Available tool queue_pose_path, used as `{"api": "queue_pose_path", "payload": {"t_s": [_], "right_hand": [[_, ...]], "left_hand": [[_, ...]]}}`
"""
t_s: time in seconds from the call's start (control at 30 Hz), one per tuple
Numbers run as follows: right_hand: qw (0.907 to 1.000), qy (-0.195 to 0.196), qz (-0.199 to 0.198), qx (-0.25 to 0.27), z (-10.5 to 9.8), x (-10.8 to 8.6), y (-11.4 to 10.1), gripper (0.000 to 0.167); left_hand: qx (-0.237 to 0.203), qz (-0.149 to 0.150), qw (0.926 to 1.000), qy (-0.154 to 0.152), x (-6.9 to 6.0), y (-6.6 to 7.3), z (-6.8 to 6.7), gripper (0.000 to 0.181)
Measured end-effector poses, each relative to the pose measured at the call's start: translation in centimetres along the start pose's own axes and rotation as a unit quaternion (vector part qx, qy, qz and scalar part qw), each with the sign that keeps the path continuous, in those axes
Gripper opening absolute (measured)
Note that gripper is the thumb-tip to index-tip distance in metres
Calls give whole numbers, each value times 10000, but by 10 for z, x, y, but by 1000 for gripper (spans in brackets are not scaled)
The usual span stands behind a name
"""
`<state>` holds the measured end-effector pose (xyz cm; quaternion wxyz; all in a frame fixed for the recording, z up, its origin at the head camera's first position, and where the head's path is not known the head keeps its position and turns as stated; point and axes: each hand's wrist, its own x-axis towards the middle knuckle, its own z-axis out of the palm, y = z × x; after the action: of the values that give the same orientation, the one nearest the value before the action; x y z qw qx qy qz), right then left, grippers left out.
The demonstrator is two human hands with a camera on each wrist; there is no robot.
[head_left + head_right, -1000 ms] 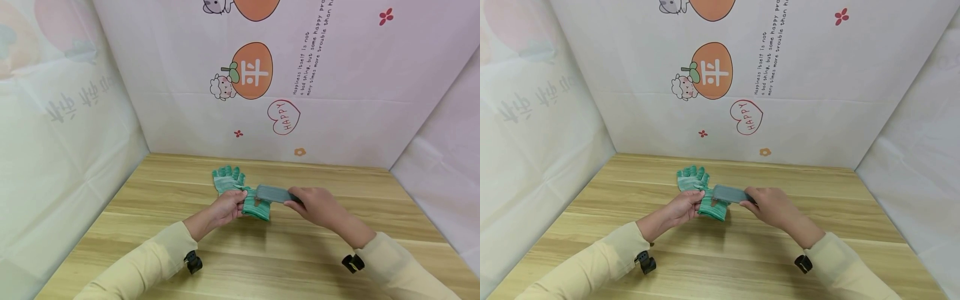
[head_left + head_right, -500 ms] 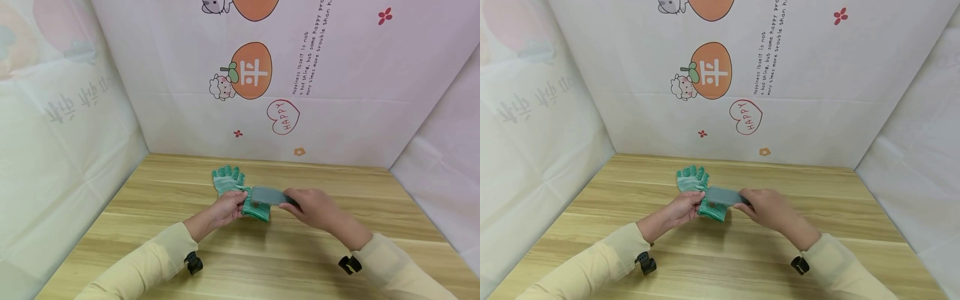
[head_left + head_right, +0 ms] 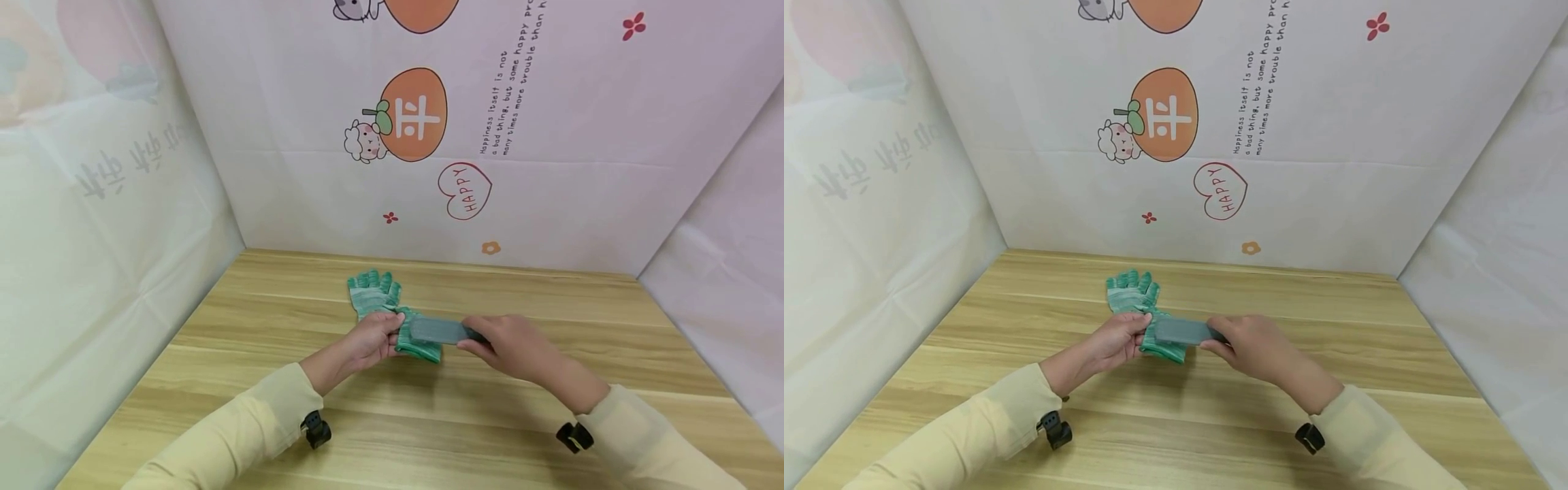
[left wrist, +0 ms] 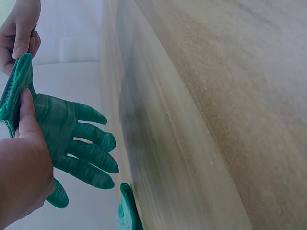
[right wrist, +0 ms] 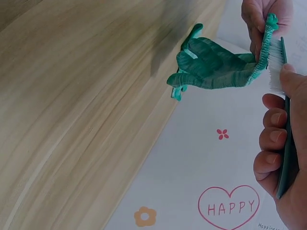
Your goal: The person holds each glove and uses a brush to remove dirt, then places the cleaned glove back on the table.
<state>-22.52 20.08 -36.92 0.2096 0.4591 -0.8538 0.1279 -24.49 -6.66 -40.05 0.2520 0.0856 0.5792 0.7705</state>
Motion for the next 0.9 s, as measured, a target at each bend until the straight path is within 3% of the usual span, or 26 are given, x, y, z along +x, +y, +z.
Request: {"api": "queue_pose_path", "payload": {"t_s": [0.47,0.9], "right_hand": [[9996,-52,202,-166,-7,-9,5,22],[9994,124,147,-287,-10,-10,8,27]], "left_hand": [[-28,1,9999,108,-1,2,1,43],[10,-27,10000,53,0,1,-2,29]]}}
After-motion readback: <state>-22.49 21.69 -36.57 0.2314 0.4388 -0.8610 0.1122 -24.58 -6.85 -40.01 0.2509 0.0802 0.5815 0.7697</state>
